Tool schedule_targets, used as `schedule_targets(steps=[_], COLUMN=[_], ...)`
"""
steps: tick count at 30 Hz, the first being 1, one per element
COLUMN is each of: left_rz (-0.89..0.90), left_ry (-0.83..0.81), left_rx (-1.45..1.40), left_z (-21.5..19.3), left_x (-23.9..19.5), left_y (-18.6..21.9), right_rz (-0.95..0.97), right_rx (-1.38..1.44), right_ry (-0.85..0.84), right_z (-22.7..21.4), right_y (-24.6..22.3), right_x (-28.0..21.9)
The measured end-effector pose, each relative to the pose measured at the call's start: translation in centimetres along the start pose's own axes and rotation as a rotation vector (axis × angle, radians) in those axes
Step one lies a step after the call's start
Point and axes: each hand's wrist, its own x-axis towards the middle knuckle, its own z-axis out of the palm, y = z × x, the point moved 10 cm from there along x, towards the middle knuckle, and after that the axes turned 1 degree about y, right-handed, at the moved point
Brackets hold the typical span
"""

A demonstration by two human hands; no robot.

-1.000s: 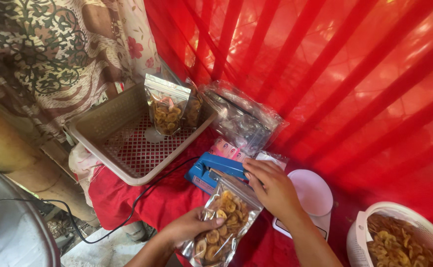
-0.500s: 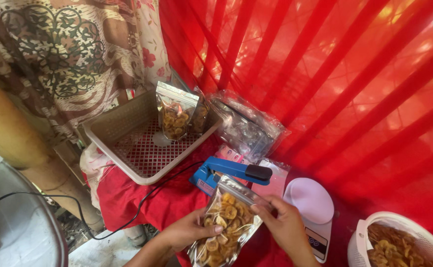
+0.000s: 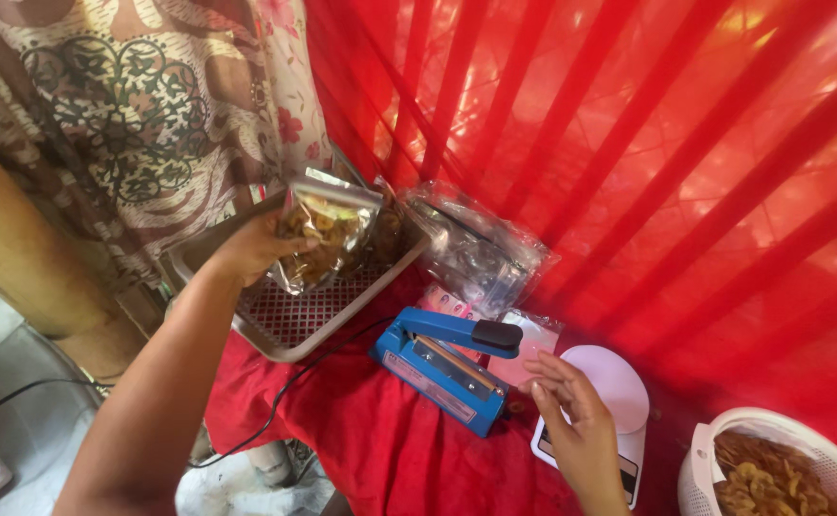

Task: The person weighs dried fruit slices on a digital scale, transfers them into clear plastic bags, and seals the bags using a heat sealer. The sealed packages are then placed into a white basket.

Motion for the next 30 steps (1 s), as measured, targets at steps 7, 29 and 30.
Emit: schedule_targets(steps=[7,29,30], left_rz=[-0.007,-0.211,-0.129], left_ry=[-0.078,0.176,0.230], left_rx=[0.369,0.965,0.935], left_z=[-0.5,0.0,-0.1], left_x=[4.5,7.5,6.8], left_y=[-8.1,-11.3,-10.1], right_rz=[0.102,-0.063,-0.121], right_rx=[-0.008,-0.745,-0.784], right_ry=[0.039,-0.041,-0.076], right_z=[-1.5,-4.4,-3.5], right_y=[5.3,9.1,9.2], right_x=[-0.7,1.5,1.6])
